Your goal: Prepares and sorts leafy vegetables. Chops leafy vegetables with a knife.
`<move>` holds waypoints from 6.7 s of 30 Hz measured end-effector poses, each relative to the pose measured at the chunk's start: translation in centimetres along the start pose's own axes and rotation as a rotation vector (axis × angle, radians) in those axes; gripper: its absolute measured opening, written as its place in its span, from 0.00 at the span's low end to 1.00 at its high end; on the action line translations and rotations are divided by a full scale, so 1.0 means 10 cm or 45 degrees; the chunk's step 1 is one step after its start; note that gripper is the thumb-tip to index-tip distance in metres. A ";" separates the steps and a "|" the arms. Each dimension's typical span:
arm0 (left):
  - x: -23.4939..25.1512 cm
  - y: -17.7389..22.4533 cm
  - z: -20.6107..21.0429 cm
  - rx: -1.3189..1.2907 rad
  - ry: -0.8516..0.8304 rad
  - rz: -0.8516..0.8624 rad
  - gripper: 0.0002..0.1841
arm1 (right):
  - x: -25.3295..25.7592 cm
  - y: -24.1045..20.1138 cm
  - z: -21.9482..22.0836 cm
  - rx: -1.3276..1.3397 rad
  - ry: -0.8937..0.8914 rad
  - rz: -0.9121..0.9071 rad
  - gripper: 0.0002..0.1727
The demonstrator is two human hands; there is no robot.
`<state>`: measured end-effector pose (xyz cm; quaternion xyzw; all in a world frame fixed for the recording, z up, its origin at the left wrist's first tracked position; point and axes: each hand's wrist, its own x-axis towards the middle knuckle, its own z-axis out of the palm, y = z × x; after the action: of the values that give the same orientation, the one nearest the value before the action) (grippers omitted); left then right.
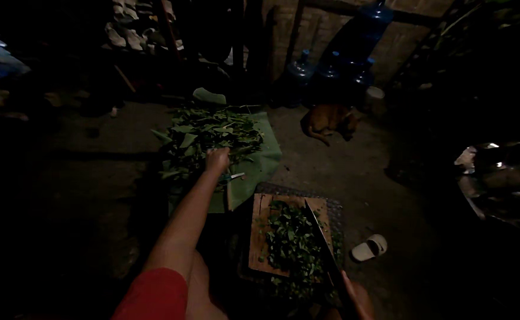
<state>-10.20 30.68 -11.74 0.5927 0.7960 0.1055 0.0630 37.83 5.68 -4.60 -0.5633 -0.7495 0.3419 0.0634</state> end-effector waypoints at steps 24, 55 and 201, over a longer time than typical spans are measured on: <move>-2.11 0.52 -1.66 -1.611 -0.513 0.278 0.17 | 0.35 -0.27 -0.13 -0.515 -0.042 0.083 0.48; -3.19 1.28 -0.92 -1.497 -0.608 0.297 0.22 | 0.59 -1.03 -0.12 0.817 -0.016 -0.708 0.15; -2.88 1.67 0.40 -0.566 0.532 0.694 0.06 | -0.56 -0.51 -0.01 -0.430 -0.160 0.116 0.39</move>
<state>14.56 8.10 -12.25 0.7196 0.5633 0.4060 -0.0037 35.78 0.11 0.05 -0.5769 -0.7723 0.2485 -0.0946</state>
